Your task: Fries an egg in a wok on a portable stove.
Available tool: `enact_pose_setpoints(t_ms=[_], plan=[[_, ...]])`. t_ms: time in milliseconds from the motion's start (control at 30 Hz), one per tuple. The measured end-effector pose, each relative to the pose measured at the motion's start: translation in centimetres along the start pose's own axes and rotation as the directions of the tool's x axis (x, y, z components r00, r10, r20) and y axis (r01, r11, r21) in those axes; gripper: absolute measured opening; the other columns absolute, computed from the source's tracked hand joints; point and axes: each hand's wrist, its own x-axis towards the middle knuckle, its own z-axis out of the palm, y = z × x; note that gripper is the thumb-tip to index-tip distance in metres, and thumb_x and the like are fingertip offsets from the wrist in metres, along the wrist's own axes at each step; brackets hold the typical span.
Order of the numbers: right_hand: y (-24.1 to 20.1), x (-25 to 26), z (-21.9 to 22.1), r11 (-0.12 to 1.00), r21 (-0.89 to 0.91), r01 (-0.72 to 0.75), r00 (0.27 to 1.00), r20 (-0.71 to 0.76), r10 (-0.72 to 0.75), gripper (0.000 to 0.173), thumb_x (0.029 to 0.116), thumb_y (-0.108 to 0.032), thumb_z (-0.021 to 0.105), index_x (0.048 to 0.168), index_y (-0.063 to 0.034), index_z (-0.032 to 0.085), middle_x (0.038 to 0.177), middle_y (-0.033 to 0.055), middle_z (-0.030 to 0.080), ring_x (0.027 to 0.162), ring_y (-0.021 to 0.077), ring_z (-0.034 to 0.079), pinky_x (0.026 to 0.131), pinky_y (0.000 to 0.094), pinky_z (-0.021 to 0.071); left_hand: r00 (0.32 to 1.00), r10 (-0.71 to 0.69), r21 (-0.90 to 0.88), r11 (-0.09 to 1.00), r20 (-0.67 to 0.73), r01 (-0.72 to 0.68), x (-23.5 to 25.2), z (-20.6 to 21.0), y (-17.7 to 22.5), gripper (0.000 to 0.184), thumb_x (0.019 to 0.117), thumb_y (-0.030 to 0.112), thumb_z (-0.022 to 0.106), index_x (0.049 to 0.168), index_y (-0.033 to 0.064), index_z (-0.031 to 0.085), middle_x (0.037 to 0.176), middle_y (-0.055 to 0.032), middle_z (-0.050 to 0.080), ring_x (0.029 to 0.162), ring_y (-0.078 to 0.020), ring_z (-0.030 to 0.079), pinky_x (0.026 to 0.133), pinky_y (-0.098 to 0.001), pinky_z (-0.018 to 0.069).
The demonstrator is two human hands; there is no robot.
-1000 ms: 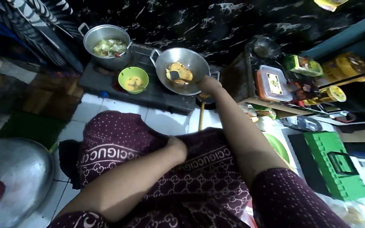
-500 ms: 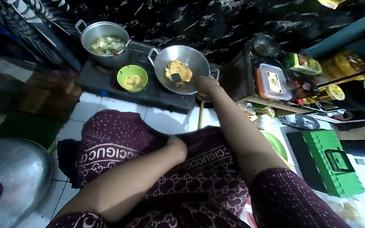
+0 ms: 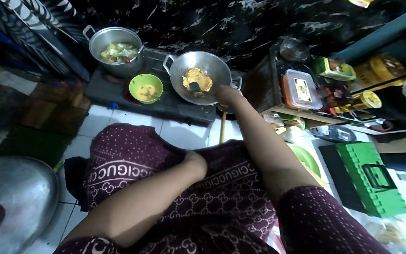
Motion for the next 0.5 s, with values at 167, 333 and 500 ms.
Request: enact_pose_setpoints(t_ms=[167,333,500], plan=[[0.8,-0.3,-0.6,0.997,0.073,0.028,0.999,-0.044,-0.025,0.039,0.1081,-0.030,0.051,0.122,0.0022,0.067,0.128,0.0270,0.066,0.124,0.0453,0.062,0.099,0.0704,0.0456,1.000,0.018,-0.027,0.999,-0.019,-0.019,-0.1,0.2,0.0,0.025,0.0982,0.013,0.060,0.115,-0.0026,0.068,0.121,-0.0235,0.067,0.117,-0.0432,0.062,0.099,-0.0656,0.0465],[1.6,-0.6,-1.7,0.995,0.096,0.019,0.997,-0.081,-0.012,0.041,0.1096,-0.035,0.048,0.124,-0.0040,0.070,0.129,0.0249,0.067,0.124,0.0453,0.061,0.098,0.0717,0.0447,1.000,0.022,-0.015,1.000,-0.015,-0.022,0.1,0.2,-0.1,0.025,0.0985,0.014,0.060,0.115,-0.0022,0.068,0.122,-0.0226,0.067,0.118,-0.0424,0.062,0.100,-0.0650,0.0457],[2.2,-0.1,-1.5,0.992,0.051,-0.113,0.989,-0.087,0.117,0.037,0.1057,-0.035,0.055,0.123,-0.0078,0.072,0.130,0.0239,0.067,0.124,0.0450,0.062,0.095,0.0703,0.0470,1.000,0.010,-0.008,1.000,-0.004,-0.010,-0.1,0.0,-0.2,0.024,0.0991,0.013,0.059,0.116,-0.0020,0.068,0.122,-0.0223,0.067,0.118,-0.0415,0.062,0.098,-0.0638,0.0474]])
